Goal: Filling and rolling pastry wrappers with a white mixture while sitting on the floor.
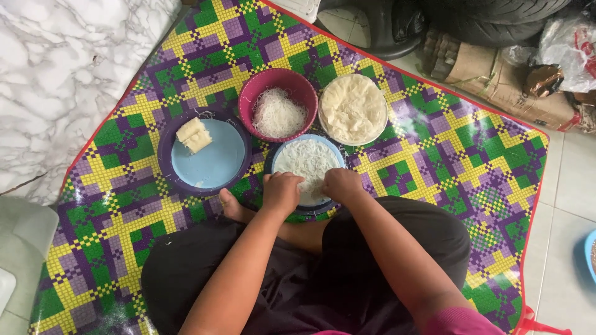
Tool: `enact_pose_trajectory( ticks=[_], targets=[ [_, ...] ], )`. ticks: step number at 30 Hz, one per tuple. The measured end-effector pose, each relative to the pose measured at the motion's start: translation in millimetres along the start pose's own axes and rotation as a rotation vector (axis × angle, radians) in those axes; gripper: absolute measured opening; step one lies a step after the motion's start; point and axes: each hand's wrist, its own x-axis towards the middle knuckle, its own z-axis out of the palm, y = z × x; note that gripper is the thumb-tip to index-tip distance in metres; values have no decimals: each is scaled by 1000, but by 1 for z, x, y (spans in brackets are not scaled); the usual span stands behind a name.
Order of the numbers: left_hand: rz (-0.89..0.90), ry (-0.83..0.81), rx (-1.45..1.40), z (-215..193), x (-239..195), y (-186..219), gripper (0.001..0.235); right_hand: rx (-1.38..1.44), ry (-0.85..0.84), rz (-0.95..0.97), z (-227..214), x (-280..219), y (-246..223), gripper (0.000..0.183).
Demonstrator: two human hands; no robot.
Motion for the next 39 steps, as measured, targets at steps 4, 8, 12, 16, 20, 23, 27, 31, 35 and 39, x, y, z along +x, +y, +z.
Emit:
enact_pose_trajectory(
  ticks=[4,8,12,16,20,23,27,31,35,39],
  targets=[
    [-13,-25,-2,7,4,-9,31,43,-15,16,-7,-5,-4,34],
    [-16,-8,86,17,7,-15,32,33,-28,21,-17,-11,-10,37],
    [-19,20,89,16,7,-11,31,25,-32,1,-21,-14,-12,35],
    [0,33,74,15,7,-11,30,14,-34,-3,-21,-12,-12,36],
    [4,52,80,12,4,-8,31,67,-24,-38,-24,-15,-12,33],
    [9,52,73,9,4,-6,30,89,-7,-72,-31,-20,-17,30],
    [11,44,68,11,6,-7,30,101,13,-92,-23,-14,-16,30],
    [13,30,30,1,3,-3,30,117,37,-91,-16,-8,-14,28],
    [6,20,12,-3,-1,-1,28,115,-19,-78,-23,-9,-14,31],
    [-31,23,26,-9,-4,0,26,260,-20,-108,-39,-15,-15,36]
  ],
)
